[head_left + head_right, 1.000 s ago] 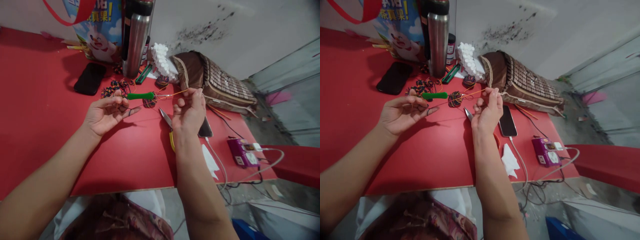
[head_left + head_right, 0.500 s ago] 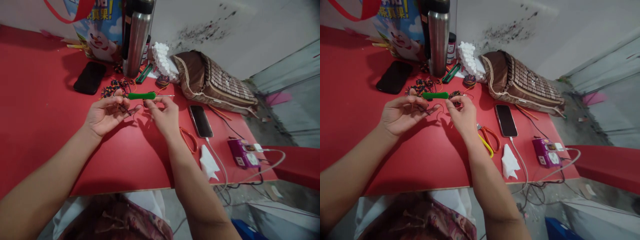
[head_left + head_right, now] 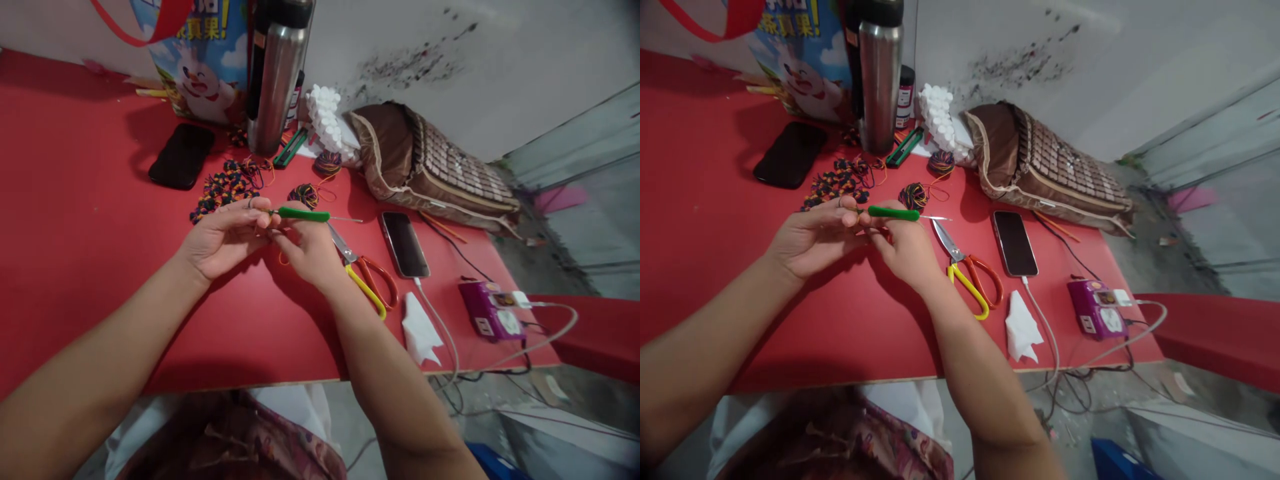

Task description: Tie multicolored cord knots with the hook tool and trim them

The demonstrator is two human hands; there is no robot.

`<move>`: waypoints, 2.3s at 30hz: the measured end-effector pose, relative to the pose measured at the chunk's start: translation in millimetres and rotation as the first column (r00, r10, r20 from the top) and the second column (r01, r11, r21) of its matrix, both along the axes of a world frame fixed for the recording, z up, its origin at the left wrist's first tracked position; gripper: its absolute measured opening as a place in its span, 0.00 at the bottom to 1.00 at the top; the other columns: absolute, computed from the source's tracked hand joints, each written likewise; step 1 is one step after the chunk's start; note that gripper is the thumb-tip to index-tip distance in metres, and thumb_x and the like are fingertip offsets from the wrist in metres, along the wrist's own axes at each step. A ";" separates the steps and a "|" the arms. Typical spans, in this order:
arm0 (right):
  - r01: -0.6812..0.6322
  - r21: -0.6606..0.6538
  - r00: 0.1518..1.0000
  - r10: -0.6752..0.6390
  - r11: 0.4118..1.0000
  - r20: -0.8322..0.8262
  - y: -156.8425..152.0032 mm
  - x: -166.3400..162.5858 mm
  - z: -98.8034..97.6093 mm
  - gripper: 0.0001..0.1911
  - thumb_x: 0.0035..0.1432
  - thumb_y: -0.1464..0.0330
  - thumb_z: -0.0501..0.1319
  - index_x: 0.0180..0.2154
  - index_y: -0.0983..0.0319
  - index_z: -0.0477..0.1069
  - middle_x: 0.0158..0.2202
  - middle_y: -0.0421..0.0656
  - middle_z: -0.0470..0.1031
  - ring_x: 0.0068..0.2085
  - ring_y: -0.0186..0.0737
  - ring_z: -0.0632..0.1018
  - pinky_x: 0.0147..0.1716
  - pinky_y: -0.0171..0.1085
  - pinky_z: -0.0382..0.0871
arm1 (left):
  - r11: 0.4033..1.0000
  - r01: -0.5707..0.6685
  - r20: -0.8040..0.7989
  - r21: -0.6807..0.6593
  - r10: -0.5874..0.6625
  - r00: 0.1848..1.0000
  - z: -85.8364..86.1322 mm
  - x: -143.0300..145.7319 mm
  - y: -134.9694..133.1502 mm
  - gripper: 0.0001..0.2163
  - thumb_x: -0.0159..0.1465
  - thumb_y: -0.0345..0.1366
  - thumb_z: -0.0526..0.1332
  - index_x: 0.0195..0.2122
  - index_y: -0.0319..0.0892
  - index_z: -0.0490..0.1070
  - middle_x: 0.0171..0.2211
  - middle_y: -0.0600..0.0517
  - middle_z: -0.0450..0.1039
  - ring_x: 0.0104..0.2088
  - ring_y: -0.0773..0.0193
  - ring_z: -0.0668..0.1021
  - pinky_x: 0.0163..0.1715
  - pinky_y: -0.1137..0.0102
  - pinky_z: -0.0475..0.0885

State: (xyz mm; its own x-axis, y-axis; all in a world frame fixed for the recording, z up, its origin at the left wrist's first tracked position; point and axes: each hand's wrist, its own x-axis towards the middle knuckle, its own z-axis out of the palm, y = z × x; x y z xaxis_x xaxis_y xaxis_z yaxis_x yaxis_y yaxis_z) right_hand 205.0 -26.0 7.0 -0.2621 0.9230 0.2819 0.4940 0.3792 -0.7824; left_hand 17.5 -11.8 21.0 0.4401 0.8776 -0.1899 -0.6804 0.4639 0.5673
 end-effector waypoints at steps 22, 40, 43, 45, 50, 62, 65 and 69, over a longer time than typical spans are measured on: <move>-0.103 0.107 0.885 0.140 0.989 -0.443 0.7 18.6 8.8 0.22 0.63 0.50 0.81 0.54 0.51 0.88 0.41 0.40 0.86 0.43 0.41 0.86 0.44 0.41 0.86 | 0.973 0.186 -0.050 0.138 -0.180 0.982 2.0 -21.1 7.8 0.04 0.58 0.25 0.75 0.34 0.37 0.89 0.23 0.49 0.80 0.30 0.61 0.86 0.40 0.69 0.86; -0.144 -0.142 0.620 -0.023 0.979 -0.784 -0.9 -4.3 6.5 0.17 0.63 0.49 0.82 0.41 0.54 0.88 0.25 0.34 0.77 0.25 0.31 0.77 0.25 0.32 0.71 | 0.992 0.093 -0.023 0.084 -0.091 0.996 4.8 -12.4 4.4 0.18 0.61 0.21 0.68 0.51 0.40 0.87 0.23 0.56 0.75 0.25 0.68 0.78 0.35 0.72 0.80; -0.165 -0.167 0.627 -0.027 0.972 -0.779 0.6 -0.3 7.1 0.19 0.63 0.48 0.81 0.37 0.56 0.87 0.22 0.33 0.73 0.21 0.28 0.71 0.21 0.30 0.64 | 0.992 0.107 -0.033 0.071 -0.104 0.994 3.0 -14.6 5.8 0.20 0.61 0.22 0.70 0.54 0.41 0.87 0.22 0.57 0.74 0.21 0.70 0.73 0.30 0.72 0.74; -0.164 -0.167 0.635 -0.025 0.972 -0.772 1.8 2.2 7.3 0.20 0.61 0.48 0.82 0.34 0.56 0.86 0.20 0.33 0.73 0.19 0.27 0.68 0.19 0.29 0.60 | 0.989 0.123 -0.047 0.077 -0.119 0.992 1.5 -16.4 6.9 0.20 0.61 0.23 0.71 0.54 0.40 0.88 0.23 0.55 0.76 0.21 0.68 0.73 0.30 0.70 0.74; -0.105 -0.158 0.694 -0.042 0.982 -0.719 3.1 6.7 8.2 0.24 0.61 0.44 0.81 0.33 0.56 0.83 0.20 0.32 0.70 0.19 0.28 0.69 0.17 0.30 0.57 | 0.991 0.112 -0.072 0.068 -0.107 0.992 0.4 -17.4 9.0 0.22 0.61 0.24 0.68 0.56 0.39 0.87 0.23 0.54 0.77 0.22 0.65 0.75 0.33 0.66 0.77; 0.169 0.047 0.838 -0.118 0.984 -0.533 -6.8 11.6 9.4 0.19 0.69 0.45 0.76 0.38 0.53 0.88 0.26 0.37 0.77 0.24 0.34 0.75 0.25 0.37 0.72 | 0.988 -0.024 -0.129 0.153 0.044 0.991 5.2 -10.2 5.0 0.16 0.64 0.20 0.71 0.50 0.41 0.88 0.24 0.57 0.75 0.26 0.67 0.78 0.38 0.71 0.78; 0.214 0.108 0.882 -0.144 0.971 -0.450 -11.9 7.5 11.0 0.18 0.72 0.46 0.74 0.39 0.53 0.88 0.29 0.38 0.80 0.30 0.38 0.81 0.35 0.42 0.82 | 0.984 -0.056 -0.114 0.169 0.076 0.991 4.8 -7.4 4.1 0.17 0.65 0.18 0.68 0.51 0.40 0.89 0.23 0.56 0.75 0.25 0.67 0.75 0.39 0.71 0.77; 0.204 0.244 0.950 -0.132 0.948 -0.282 -19.1 0.7 9.5 0.16 0.78 0.49 0.68 0.46 0.50 0.89 0.37 0.42 0.86 0.36 0.44 0.85 0.46 0.48 0.86 | 0.988 -0.077 -0.099 0.135 0.091 0.991 3.1 -2.7 1.8 0.19 0.67 0.18 0.65 0.51 0.44 0.90 0.22 0.56 0.74 0.26 0.66 0.76 0.36 0.71 0.75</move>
